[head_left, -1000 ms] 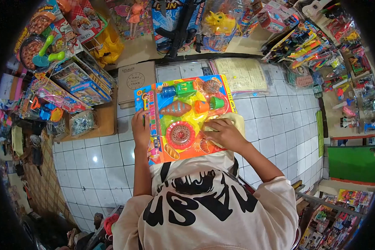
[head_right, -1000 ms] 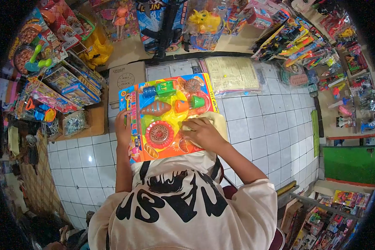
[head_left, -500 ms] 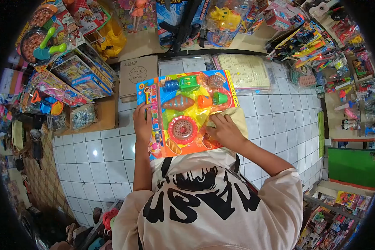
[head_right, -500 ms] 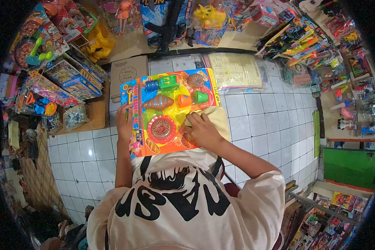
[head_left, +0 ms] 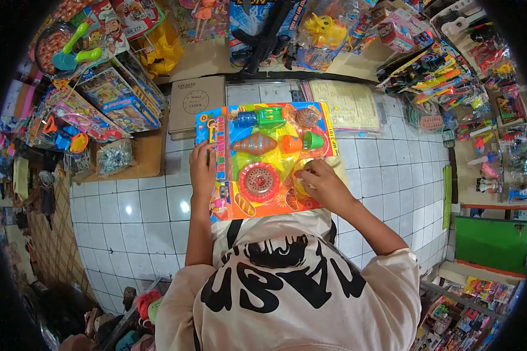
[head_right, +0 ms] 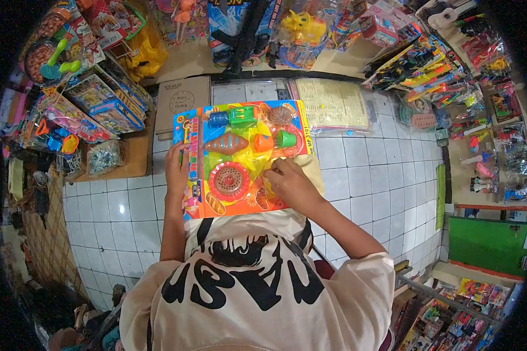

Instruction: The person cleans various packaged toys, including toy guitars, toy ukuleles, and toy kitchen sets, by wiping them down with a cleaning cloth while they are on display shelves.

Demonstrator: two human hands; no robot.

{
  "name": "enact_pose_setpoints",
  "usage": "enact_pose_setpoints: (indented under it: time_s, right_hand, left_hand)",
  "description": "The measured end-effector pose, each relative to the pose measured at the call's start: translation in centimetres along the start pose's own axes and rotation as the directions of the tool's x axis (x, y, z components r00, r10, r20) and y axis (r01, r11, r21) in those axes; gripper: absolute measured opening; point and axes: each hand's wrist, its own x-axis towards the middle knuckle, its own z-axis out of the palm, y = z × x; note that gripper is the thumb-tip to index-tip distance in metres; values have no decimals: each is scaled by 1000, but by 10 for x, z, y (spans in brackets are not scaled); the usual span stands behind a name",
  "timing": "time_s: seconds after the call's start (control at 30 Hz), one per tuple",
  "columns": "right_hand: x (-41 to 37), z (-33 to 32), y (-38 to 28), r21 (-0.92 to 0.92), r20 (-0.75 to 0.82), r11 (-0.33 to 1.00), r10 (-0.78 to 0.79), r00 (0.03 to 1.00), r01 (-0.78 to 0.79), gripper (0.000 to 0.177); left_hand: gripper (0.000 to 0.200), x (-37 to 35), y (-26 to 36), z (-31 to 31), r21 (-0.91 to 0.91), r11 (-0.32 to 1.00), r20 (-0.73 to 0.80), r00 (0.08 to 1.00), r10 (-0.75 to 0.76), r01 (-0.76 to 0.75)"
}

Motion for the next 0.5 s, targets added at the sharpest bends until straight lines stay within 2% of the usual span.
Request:
enact_pose_setpoints:
  time_s: [0.27,0.37,0.5]
  right_hand:
    - [10,11,-6,-293,201,933,-155,967,210,18]
    - [17,8,-13,-332,368,918,-85,926,216,18]
    - [8,11,-10,-406,366,873,-115,923,270,14]
  left_hand:
    - [16,-1,7,-2,0,1000,-11,1000,-3,3]
    - [16,0,6,-3,5,1000,-14,1000,9,-9]
    - [17,-1,3,-2,34,999,-31,999,24,-23]
